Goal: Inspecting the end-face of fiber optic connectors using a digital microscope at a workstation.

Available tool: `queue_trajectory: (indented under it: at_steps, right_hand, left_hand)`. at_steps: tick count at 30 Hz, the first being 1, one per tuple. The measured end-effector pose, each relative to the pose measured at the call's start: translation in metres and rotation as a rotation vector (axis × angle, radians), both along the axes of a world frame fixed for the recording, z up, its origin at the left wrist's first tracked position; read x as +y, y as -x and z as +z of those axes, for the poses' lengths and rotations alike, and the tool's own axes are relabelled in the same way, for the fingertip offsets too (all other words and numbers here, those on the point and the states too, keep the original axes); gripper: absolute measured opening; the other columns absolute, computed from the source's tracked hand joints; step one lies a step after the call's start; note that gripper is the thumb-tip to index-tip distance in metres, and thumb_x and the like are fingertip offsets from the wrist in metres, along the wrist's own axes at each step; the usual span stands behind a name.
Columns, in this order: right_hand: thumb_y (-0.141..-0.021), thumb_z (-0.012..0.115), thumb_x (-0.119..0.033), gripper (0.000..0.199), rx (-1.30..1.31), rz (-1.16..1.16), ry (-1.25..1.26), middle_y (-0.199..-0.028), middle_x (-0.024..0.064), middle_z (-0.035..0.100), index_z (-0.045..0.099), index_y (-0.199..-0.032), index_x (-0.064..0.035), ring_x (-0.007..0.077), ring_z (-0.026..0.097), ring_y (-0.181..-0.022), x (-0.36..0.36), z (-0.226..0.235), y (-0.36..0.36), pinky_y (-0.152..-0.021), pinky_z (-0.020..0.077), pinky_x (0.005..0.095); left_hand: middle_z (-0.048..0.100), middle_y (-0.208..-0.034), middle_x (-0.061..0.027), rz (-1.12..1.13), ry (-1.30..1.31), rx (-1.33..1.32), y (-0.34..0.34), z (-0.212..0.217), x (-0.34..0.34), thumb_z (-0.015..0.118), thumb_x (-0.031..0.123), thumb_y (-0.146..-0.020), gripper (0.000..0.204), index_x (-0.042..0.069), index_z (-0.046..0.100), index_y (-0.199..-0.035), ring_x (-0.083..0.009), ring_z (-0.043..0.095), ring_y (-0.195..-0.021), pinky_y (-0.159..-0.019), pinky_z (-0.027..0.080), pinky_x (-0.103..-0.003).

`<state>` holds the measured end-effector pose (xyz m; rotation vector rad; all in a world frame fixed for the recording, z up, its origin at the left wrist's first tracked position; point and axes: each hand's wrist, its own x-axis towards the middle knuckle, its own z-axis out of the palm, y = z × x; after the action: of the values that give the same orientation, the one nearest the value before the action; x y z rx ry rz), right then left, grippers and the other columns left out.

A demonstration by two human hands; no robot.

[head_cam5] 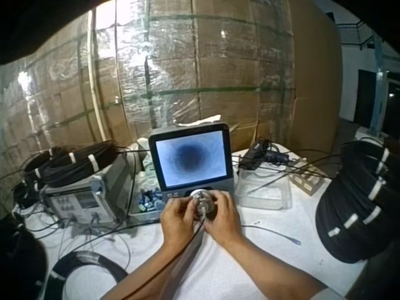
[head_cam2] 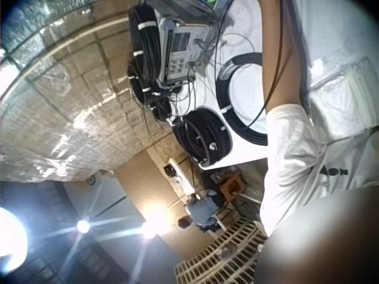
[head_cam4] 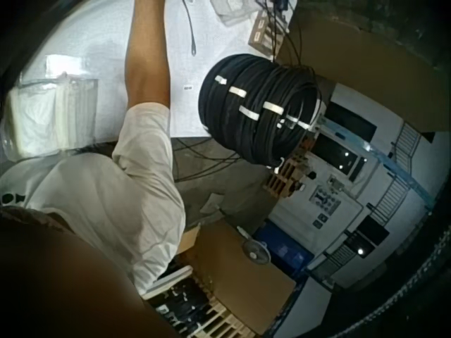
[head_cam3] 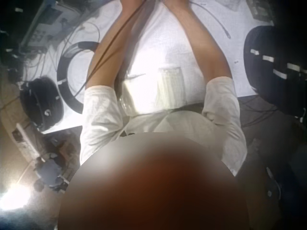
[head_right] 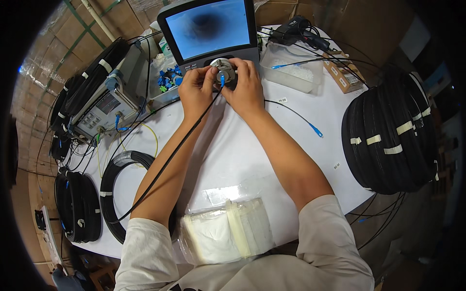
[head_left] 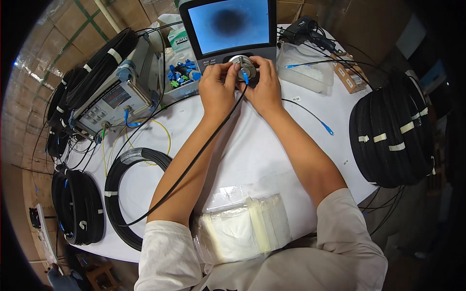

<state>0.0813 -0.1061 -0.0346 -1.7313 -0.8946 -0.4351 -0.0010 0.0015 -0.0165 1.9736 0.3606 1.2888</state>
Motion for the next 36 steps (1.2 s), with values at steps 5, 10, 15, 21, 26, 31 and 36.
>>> queue_trajectory:
  at_steps: [5,10,15,21,26,31,36]
  right_hand:
    - [-0.072,0.088,-0.004,0.070,-0.058,-0.013,0.025,-0.125,0.0118,0.058,0.058,-0.134,-0.0173,0.0388,0.060,-0.117,0.001,-0.003,-0.003,-0.097,0.0522,0.0471]
    - [-0.072,0.087,-0.001,0.071,-0.049,0.019,0.033,-0.126,0.0110,0.058,0.059,-0.135,-0.0190,0.0384,0.060,-0.118,-0.002,0.000,-0.002,-0.098,0.0520,0.0471]
    - [-0.072,0.086,0.002,0.073,-0.070,0.057,0.022,-0.125,0.0106,0.058,0.060,-0.136,-0.0200,0.0379,0.061,-0.116,-0.006,0.001,-0.002,-0.096,0.0536,0.0464]
    - [-0.073,0.087,0.000,0.073,-0.084,0.065,0.010,-0.126,0.0100,0.060,0.062,-0.138,-0.0201,0.0360,0.063,-0.116,-0.010,0.001,-0.004,-0.095,0.0554,0.0436]
    - [-0.072,0.089,-0.005,0.075,-0.102,0.084,-0.021,-0.130,0.0110,0.059,0.060,-0.140,-0.0157,0.0356,0.063,-0.117,-0.012,-0.001,-0.008,-0.097,0.0552,0.0433]
    - [-0.070,0.091,-0.010,0.078,-0.337,0.016,-0.082,-0.132,0.0119,0.058,0.058,-0.141,-0.0134,0.0366,0.062,-0.117,-0.019,0.004,-0.004,-0.099,0.0536,0.0445]
    - [-0.072,0.087,-0.006,0.042,-0.500,0.005,-0.131,-0.111,0.0071,0.068,0.076,-0.112,-0.0111,0.0324,0.063,-0.108,-0.023,0.016,0.012,-0.092,0.0539,0.0433]
  left_hand:
    - [0.072,-0.088,-0.0140,-0.003,0.024,-0.003,-0.001,-0.002,0.000,0.080,0.022,-0.096,0.025,-0.002,0.077,-0.098,-0.0247,0.073,-0.073,-0.067,0.056,-0.036]
    - [0.073,-0.086,-0.0141,-0.001,0.046,-0.016,0.000,-0.002,-0.001,0.080,0.024,-0.097,0.028,-0.004,0.075,-0.095,-0.0241,0.074,-0.071,-0.064,0.057,-0.035]
    - [0.073,-0.085,-0.0143,0.008,0.055,0.012,0.003,0.001,-0.003,0.079,0.025,-0.097,0.029,-0.004,0.075,-0.094,-0.0239,0.074,-0.072,-0.065,0.057,-0.034]
    - [0.073,-0.085,-0.0143,0.009,0.034,0.045,0.005,0.008,-0.005,0.078,0.024,-0.098,0.029,-0.004,0.074,-0.093,-0.0241,0.075,-0.072,-0.065,0.057,-0.034]
    - [0.072,-0.089,-0.0138,-0.040,0.061,0.046,0.002,0.007,0.001,0.077,0.025,-0.099,0.028,-0.003,0.072,-0.096,-0.0244,0.074,-0.072,-0.066,0.057,-0.036]
    - [0.067,-0.099,-0.0119,-0.046,-0.130,0.040,0.002,0.008,0.004,0.076,0.023,-0.099,0.022,0.002,0.070,-0.102,-0.0290,0.071,-0.083,-0.070,0.055,-0.039]
    - [0.066,-0.099,-0.0123,-0.050,-0.165,0.022,0.005,0.002,0.005,0.075,0.020,-0.097,0.018,0.003,0.070,-0.102,-0.0327,0.069,-0.086,-0.073,0.054,-0.042]
